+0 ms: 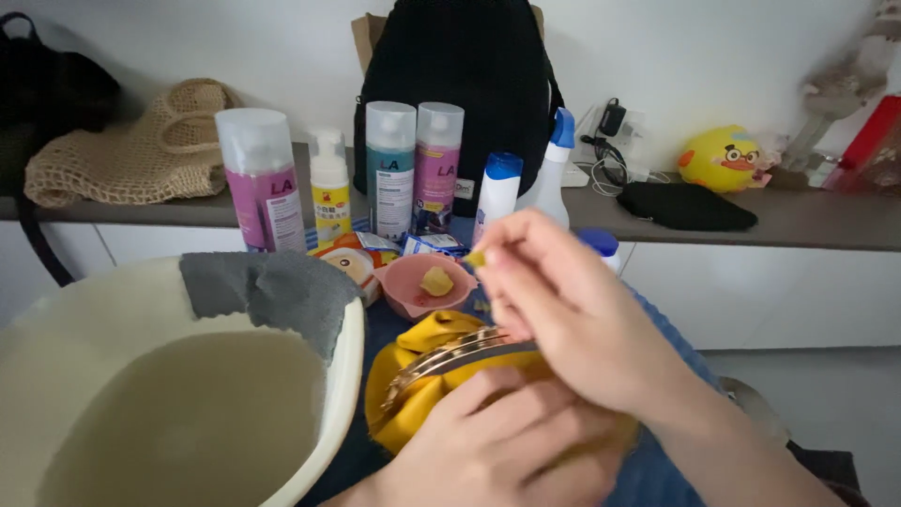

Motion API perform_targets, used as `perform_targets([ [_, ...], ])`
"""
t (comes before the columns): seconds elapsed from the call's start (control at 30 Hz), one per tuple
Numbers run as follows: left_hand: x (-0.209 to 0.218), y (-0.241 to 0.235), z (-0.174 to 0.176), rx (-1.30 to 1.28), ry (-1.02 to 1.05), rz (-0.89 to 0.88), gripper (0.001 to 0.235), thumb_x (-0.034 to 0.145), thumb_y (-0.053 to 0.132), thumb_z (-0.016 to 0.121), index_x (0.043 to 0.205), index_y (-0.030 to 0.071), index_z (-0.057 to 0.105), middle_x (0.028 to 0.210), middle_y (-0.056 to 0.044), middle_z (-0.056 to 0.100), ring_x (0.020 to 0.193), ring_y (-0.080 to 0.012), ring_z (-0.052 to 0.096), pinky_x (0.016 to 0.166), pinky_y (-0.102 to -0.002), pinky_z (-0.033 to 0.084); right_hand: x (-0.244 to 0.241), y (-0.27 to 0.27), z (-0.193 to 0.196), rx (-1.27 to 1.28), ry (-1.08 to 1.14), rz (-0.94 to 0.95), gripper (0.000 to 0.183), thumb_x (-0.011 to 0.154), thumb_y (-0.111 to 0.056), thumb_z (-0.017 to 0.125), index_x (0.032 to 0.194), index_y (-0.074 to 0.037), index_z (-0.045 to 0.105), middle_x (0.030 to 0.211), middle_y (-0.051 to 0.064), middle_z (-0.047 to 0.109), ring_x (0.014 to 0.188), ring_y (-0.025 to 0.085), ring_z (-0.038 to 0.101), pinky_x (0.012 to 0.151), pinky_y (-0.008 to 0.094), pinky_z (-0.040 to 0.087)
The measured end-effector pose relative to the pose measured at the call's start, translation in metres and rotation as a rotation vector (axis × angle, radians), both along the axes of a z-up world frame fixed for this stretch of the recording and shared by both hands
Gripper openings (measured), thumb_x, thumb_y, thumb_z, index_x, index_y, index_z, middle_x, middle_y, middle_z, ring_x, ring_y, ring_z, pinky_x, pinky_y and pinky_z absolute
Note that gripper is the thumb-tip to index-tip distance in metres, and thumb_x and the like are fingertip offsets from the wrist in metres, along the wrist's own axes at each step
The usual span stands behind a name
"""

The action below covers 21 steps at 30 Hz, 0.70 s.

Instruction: Inspecting a yellow purse by opening and closing its decorative clasp and checking the interior

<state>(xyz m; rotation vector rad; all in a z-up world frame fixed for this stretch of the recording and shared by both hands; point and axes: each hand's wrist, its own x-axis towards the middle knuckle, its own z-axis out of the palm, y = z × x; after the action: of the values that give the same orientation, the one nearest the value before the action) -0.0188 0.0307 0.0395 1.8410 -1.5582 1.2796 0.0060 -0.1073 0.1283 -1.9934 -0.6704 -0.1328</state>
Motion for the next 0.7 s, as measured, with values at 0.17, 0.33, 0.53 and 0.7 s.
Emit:
perform_targets([
  [0.17,-0.013,0.016,0.010,-0.135,-0.136,0.142,0.023,0.111,0.020,0.053,0.110,0.033,0.072,0.121,0.017,0.068,0.109,-0.0053,0.062,0.096,-0.022,0.043,0.002,-0.010,0.010,0.142,-0.006,-0.003,0.017,0.110,-0.015,0.045,0.099,-0.005,0.054,0.059,0.004,0.046,0.048,0.014,0.043,0.053,0.030,0.043],
  [0.33,-0.051,0.012,0.039,-0.479,0.216,0.058,0.033,0.105,0.022,0.047,0.090,0.025,0.076,0.098,0.014,0.070,0.083,-0.0058,0.061,0.078,-0.026,0.044,0.010,-0.024,0.013,0.314,-0.021,0.398,0.017,0.108,-0.013,0.042,0.095,-0.003,0.048,0.060,0.001,0.034,0.038,0.008,0.028,0.038,0.023,0.023],
  [0.53,-0.033,0.003,0.035,-0.653,0.253,-0.050,0.043,0.107,0.035,0.038,0.089,0.012,0.070,0.089,-0.002,0.073,0.080,-0.0153,0.066,0.080,-0.030,0.049,0.019,-0.040,0.002,0.507,0.226,0.862,0.020,0.104,-0.013,0.059,0.093,-0.001,0.047,0.075,0.010,0.042,0.041,0.005,0.030,0.033,0.021,0.020],
  [0.7,-0.016,0.010,0.027,-0.575,0.492,0.015,0.024,0.102,0.027,0.045,0.106,0.009,0.060,0.106,-0.007,0.067,0.100,-0.0220,0.062,0.093,-0.034,0.044,0.028,-0.032,0.009,0.552,0.394,1.177,0.017,0.100,-0.002,0.062,0.087,0.001,0.052,0.072,0.010,0.048,0.040,0.007,0.032,0.032,0.024,0.023],
])
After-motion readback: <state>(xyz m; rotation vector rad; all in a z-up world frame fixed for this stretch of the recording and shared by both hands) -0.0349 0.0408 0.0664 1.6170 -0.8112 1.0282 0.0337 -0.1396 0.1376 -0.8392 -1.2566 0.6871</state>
